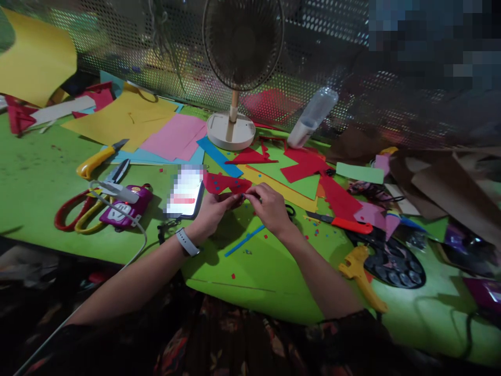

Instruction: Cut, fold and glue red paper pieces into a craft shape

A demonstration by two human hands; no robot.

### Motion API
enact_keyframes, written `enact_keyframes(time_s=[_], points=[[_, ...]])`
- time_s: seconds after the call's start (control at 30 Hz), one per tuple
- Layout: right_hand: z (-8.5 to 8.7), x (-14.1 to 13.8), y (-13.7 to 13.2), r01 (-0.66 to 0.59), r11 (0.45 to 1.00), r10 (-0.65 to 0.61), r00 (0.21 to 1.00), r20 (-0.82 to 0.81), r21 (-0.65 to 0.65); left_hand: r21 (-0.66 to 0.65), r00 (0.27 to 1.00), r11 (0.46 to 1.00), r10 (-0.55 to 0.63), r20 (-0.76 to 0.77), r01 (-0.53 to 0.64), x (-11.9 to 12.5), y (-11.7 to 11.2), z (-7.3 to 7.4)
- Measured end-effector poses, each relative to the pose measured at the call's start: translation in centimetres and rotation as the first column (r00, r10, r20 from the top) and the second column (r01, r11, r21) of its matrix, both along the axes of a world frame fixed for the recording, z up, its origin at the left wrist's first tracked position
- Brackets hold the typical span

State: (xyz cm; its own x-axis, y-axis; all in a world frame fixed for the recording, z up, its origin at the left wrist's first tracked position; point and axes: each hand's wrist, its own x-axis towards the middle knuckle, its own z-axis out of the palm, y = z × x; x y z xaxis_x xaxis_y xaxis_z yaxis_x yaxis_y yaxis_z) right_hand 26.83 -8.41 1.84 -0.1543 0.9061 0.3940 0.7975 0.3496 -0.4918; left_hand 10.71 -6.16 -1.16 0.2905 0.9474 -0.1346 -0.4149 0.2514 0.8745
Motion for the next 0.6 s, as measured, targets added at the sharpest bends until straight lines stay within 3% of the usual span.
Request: enact_keyframes(time_s=[0.6], points=[[0.85,0.84,0.00,0.002,0.999,-0.003,0.999,-0.047,-0.038,-0.028,0.999,0.999,-0.029,-0.018,0.028,0.21,0.07,0.30]])
